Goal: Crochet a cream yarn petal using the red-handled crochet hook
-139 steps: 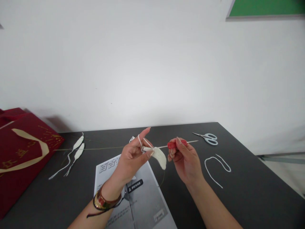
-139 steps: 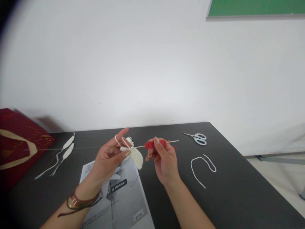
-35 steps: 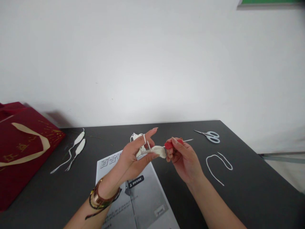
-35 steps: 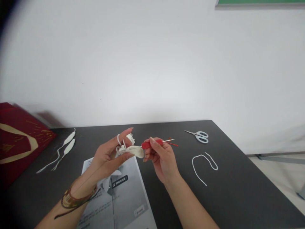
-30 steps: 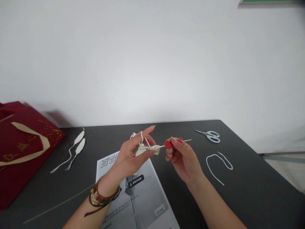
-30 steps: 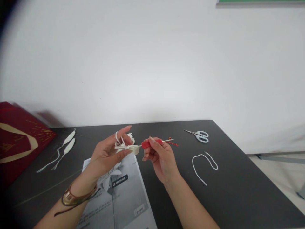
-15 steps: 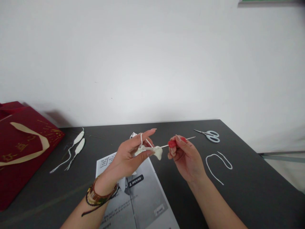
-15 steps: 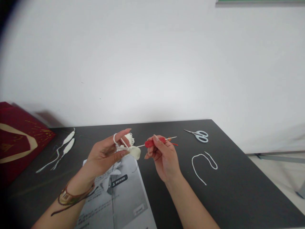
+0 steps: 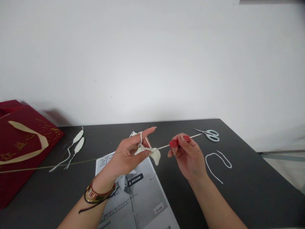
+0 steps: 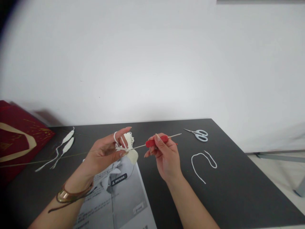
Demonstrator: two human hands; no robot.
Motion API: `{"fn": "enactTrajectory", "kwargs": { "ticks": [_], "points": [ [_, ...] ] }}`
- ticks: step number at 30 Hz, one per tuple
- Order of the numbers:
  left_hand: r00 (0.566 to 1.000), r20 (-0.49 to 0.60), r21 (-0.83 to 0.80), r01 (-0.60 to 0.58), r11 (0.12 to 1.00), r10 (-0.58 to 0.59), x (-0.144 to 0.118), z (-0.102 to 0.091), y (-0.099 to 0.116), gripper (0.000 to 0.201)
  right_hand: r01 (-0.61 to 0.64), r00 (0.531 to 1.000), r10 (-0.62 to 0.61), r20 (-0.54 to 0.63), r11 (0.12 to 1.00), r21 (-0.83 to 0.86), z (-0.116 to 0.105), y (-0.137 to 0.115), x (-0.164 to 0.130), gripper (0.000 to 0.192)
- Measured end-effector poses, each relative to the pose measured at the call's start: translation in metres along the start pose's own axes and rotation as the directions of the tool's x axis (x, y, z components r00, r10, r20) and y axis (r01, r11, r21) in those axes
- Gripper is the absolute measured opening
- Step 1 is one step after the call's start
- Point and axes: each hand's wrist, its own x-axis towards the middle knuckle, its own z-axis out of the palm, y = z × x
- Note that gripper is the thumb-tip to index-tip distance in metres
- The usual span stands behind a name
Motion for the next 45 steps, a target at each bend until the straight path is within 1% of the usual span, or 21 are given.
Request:
{"fn": "enactTrajectory", "kwargs": {
  "ticks": [7,10,13,17,22,26,30,33,36,38,42,45],
  "points": [
    [0.997,0.043,0.054,0.059,0.997,-0.061,0.000,-0.003,0.004,0.056,0.043,0.999,-0.042,0.014,0.998,-0.045,0.000,-0.002,-0.002,0.014],
    [0.996,0.061,0.071,0.065,0.995,-0.069,0.001,-0.004,0.005,0.056,0.055,0.998,-0.055,0.008,0.997,-0.061,0.000,-0.002,-0.004,0.013],
    [0.995,0.065,0.109,0.070,0.992,-0.077,0.001,-0.005,0.005,0.057,0.067,0.998,-0.068,-0.008,0.995,-0.069,0.001,-0.002,-0.004,0.012],
    [0.992,0.062,0.159,0.095,0.983,-0.106,0.000,-0.006,0.005,0.058,0.083,0.997,-0.083,0.003,0.992,-0.094,0.001,-0.003,-0.004,0.011],
    [0.989,0.084,0.108,0.116,0.987,-0.125,0.002,-0.006,0.005,0.061,0.088,0.996,-0.086,0.020,0.989,-0.117,0.001,-0.002,-0.005,0.012],
    [0.987,0.092,0.050,0.131,0.990,-0.135,0.003,-0.004,0.006,0.062,0.045,0.999,-0.043,0.015,0.994,-0.095,0.002,0.000,-0.004,0.011],
    [0.987,0.100,-0.017,0.131,0.991,-0.128,0.002,-0.003,0.005,0.061,-0.074,0.997,0.074,0.006,0.997,-0.023,0.000,0.004,0.000,0.015],
    [0.994,0.062,-0.031,0.090,0.995,-0.088,0.003,-0.002,0.002,0.060,-0.159,0.987,0.159,-0.009,0.987,0.040,-0.001,0.007,0.002,0.018],
    [0.999,0.016,-0.021,0.032,0.999,-0.031,0.003,-0.002,-0.001,0.062,-0.207,0.978,0.208,-0.004,0.975,0.085,-0.001,0.010,0.002,0.019],
    [0.999,-0.005,0.003,0.032,0.999,-0.032,0.003,-0.001,-0.001,0.063,-0.234,0.972,0.234,0.007,0.967,0.101,0.000,0.012,0.001,0.019],
    [0.996,-0.035,0.050,0.088,0.995,-0.087,0.002,0.002,-0.003,0.063,-0.246,0.969,0.245,0.027,0.963,0.111,0.002,0.014,-0.001,0.020],
    [0.992,-0.039,0.025,0.118,0.993,-0.117,0.002,0.006,-0.006,0.065,-0.235,0.972,0.233,0.025,0.968,0.092,0.003,0.015,-0.002,0.020]
  ]
}}
